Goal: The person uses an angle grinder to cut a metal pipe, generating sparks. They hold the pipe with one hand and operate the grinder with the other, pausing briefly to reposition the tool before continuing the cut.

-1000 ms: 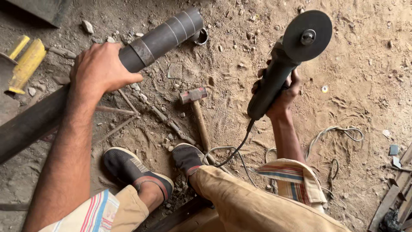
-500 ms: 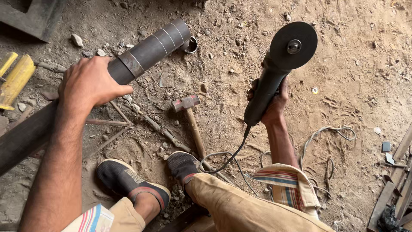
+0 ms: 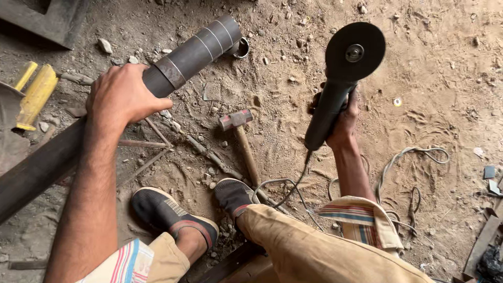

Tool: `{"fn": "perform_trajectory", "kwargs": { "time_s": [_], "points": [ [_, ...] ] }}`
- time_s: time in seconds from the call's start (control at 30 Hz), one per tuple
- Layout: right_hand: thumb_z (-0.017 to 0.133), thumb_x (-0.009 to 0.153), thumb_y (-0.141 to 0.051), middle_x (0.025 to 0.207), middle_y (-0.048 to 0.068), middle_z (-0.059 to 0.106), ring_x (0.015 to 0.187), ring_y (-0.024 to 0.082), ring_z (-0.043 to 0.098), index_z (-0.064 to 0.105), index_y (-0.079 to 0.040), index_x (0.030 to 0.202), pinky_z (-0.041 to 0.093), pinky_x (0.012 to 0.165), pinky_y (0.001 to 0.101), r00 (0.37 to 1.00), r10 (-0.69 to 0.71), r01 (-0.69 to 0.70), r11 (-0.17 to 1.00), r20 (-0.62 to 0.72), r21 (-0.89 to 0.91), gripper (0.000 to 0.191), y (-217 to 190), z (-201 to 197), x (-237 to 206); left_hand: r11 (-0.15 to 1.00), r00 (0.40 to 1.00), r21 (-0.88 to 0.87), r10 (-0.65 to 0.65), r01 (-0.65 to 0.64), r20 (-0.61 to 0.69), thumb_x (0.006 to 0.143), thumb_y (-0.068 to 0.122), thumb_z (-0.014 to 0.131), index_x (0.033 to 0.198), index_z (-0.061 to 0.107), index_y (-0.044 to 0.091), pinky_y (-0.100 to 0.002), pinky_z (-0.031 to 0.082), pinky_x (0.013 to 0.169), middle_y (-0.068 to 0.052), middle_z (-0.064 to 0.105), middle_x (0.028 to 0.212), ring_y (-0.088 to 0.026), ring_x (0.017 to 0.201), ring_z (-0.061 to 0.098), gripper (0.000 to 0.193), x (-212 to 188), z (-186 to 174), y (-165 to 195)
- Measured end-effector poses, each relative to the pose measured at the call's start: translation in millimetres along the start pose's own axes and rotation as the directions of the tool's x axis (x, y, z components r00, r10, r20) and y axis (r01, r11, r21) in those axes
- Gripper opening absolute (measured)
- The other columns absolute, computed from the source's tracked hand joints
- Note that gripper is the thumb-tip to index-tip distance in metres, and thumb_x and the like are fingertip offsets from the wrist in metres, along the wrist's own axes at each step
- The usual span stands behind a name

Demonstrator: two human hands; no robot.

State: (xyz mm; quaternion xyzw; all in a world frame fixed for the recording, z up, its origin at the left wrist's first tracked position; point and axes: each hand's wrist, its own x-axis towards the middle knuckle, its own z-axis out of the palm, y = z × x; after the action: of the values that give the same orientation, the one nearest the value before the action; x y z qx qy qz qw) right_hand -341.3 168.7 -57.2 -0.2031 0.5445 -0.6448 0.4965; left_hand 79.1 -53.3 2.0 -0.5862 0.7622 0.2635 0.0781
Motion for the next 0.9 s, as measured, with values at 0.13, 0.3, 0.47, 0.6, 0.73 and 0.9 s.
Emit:
{"fn": "perform_trajectory", "kwargs": {
  "time_s": [0.13, 0.3, 0.47, 0.6, 0.73, 0.9],
  "points": [
    [0.029, 0.103, -0.069, 0.096, 0.015, 0.071, 0.079, 0.026, 0.07, 0.058, -0.002, 0.129, 0.063, 0.074, 0.0426, 1.0, -0.002, 0.003, 0.999, -0.019, 0.041, 0.077, -13, 1, 0, 1.0, 0.999, 0.016, 0.026, -0.026, -0.027, 0.063, 0.041, 0.087, 0.116, 0.075, 0.013, -0.054, 0.058, 0.088, -0.02, 0.078, 0.102, -0.037, 0.092, 0.074, 0.062, -2, -2, 1],
    [0.029, 0.102, -0.066, 0.091, 0.015, 0.07, 0.076, 0.026, 0.07, 0.058, -0.002, 0.123, 0.062, 0.069, 0.0424, 1.0, -0.018, 0.018, 0.997, 0.005, 0.069, 0.074, -15, 4, -4, 0.999, 1.0, -0.032, 0.005, -0.005, 0.01, 0.066, 0.043, 0.088, 0.122, 0.072, 0.013, -0.054, 0.061, 0.086, -0.017, 0.078, 0.102, -0.033, 0.088, 0.077, 0.066, 4, 1, 4],
    [0.031, 0.102, -0.062, 0.087, 0.015, 0.069, 0.074, 0.026, 0.07, 0.058, -0.002, 0.119, 0.062, 0.067, 0.043, 0.998, -0.015, 0.012, 0.997, 0.053, 0.071, 0.068, -11, 5, -2, 0.994, 0.988, -0.009, -0.107, 0.109, 0.114, 0.072, 0.041, 0.088, 0.123, 0.07, 0.012, -0.054, 0.062, 0.086, -0.014, 0.078, 0.1, -0.027, 0.084, 0.078, 0.061, 11, 5, -4],
    [0.028, 0.101, -0.068, 0.084, 0.013, 0.069, 0.071, 0.024, 0.07, 0.059, -0.003, 0.118, 0.063, 0.064, 0.0415, 1.0, 0.005, -0.005, 0.999, -0.004, 0.04, 0.073, -13, 3, -1, 0.998, 0.996, -0.045, -0.049, 0.052, 0.077, 0.07, 0.041, 0.088, 0.12, 0.07, 0.009, -0.051, 0.066, 0.082, -0.012, 0.078, 0.099, -0.027, 0.083, 0.077, 0.062, 10, 0, 0],
    [0.026, 0.1, -0.074, 0.083, 0.013, 0.068, 0.069, 0.023, 0.071, 0.059, -0.003, 0.116, 0.064, 0.062, 0.0413, 1.0, -0.005, 0.004, 1.0, -0.03, -0.017, 0.079, -10, -1, 1, 0.998, 0.998, -0.018, -0.051, 0.052, 0.036, 0.065, 0.037, 0.088, 0.114, 0.077, 0.016, -0.052, 0.06, 0.091, -0.013, 0.078, 0.101, -0.031, 0.092, 0.076, 0.054, -1, -11, 9],
    [0.024, 0.098, -0.081, 0.081, 0.012, 0.068, 0.067, 0.022, 0.072, 0.058, -0.004, 0.113, 0.065, 0.06, 0.0412, 0.998, -0.027, 0.02, 0.991, -0.054, -0.13, 0.086, -8, -14, 5, 0.998, 0.997, -0.009, -0.056, 0.056, 0.056, 0.066, 0.036, 0.087, 0.116, 0.074, 0.014, -0.05, 0.06, 0.089, -0.013, 0.079, 0.099, -0.029, 0.088, 0.078, 0.056, -7, -16, 15]
  ]
}}
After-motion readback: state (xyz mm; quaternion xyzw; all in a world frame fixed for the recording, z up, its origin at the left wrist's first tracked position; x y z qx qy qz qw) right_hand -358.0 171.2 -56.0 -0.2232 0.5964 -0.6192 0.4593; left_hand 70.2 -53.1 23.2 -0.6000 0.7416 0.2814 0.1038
